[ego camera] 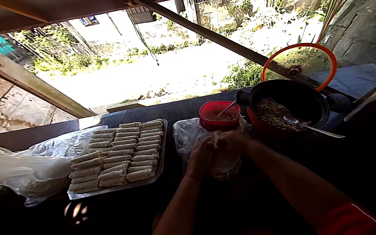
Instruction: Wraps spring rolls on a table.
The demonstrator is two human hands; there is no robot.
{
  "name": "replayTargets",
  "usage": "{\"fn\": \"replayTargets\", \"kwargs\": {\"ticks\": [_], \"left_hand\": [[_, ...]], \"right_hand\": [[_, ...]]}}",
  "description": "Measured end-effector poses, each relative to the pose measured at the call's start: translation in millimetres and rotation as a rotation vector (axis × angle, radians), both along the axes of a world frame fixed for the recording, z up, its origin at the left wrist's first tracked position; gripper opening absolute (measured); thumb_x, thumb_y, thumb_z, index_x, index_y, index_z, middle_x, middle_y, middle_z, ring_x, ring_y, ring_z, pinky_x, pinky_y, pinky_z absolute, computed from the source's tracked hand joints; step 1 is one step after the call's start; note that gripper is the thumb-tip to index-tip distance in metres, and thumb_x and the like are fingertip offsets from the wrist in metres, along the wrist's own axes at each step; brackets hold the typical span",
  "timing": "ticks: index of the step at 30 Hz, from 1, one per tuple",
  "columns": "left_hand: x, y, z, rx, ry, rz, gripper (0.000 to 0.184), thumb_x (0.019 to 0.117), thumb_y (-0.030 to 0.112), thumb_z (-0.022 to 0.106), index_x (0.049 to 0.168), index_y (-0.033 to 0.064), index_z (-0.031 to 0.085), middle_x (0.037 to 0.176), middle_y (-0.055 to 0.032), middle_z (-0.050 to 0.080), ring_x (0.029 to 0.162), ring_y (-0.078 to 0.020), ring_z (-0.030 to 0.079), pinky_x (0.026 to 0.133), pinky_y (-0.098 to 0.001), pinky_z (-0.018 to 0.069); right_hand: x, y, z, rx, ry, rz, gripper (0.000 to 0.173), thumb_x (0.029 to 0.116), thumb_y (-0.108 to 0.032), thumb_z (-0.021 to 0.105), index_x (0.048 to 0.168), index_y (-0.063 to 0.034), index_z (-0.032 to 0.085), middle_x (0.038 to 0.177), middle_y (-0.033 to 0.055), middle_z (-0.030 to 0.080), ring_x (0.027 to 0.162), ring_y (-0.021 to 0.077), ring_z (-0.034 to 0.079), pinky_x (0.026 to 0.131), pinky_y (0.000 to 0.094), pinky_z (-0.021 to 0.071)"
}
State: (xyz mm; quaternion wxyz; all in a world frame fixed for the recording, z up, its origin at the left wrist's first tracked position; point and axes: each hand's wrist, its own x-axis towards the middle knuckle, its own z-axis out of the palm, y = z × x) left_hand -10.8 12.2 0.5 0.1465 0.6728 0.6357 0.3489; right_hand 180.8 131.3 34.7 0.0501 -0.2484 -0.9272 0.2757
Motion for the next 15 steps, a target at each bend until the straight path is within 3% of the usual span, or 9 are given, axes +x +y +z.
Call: {"fn": "replayTargets", "kwargs": {"ticks": [2,6,8,11,15], "left_hand": [[1,-1,-1,-0.001,0.051,0.001,0.053,0.0938,0.021,0.07,0.145,0.0188,0.056,0.114,0.0068,0.074,0.115,-0.011,0.066,0.104,-0.0363,0.0529],[3,-2,-1,0.01,0.104,0.027,0.045,0.0992,0.024,0.064,0.143,0.0157,0.057,0.113,0.0045,0.075,0.114,-0.013,0.067,0.104,-0.0377,0.0526],[4,-2,-2,0.02,0.119,0.047,0.042,0.1009,0.025,0.062,0.142,0.0145,0.058,0.113,0.0041,0.076,0.115,-0.0142,0.067,0.105,-0.0385,0.0522],[5,-2,-2,0.022,0.142,0.079,0.041,0.1026,0.029,0.059,0.141,0.015,0.059,0.113,0.0044,0.076,0.116,-0.0148,0.067,0.104,-0.039,0.0525],[6,1,-1,0.111,0.251,0.032,0.042,0.1014,0.026,0.06,0.143,0.0184,0.059,0.125,0.004,0.073,0.122,-0.0167,0.065,0.109,-0.0459,0.0478]], "right_hand": [[-1,2,0,-0.01,-0.014,-0.007,0.025,0.1038,-0.026,0.058,0.115,-0.0124,0.076,0.114,0.0091,0.072,0.114,0.0214,0.065,0.105,0.0402,0.0495],[4,1,1,0.0,0.027,-0.015,0.025,0.1021,-0.029,0.061,0.114,-0.013,0.076,0.114,0.0091,0.068,0.111,0.0205,0.063,0.102,0.0383,0.0504],[8,0,-5,0.036,0.105,-0.013,0.026,0.1014,-0.028,0.063,0.118,-0.0115,0.074,0.112,0.0086,0.071,0.109,0.0194,0.067,0.101,0.0372,0.0525],[10,-1,-8,0.064,0.128,-0.027,0.025,0.104,-0.029,0.058,0.112,-0.0113,0.073,0.11,0.0059,0.073,0.108,0.0163,0.068,0.101,0.0352,0.0524],[6,-2,-4,0.039,0.08,-0.04,0.026,0.1048,-0.026,0.054,0.115,-0.0113,0.074,0.114,0.0085,0.072,0.112,0.0192,0.067,0.103,0.0371,0.0511]]}}
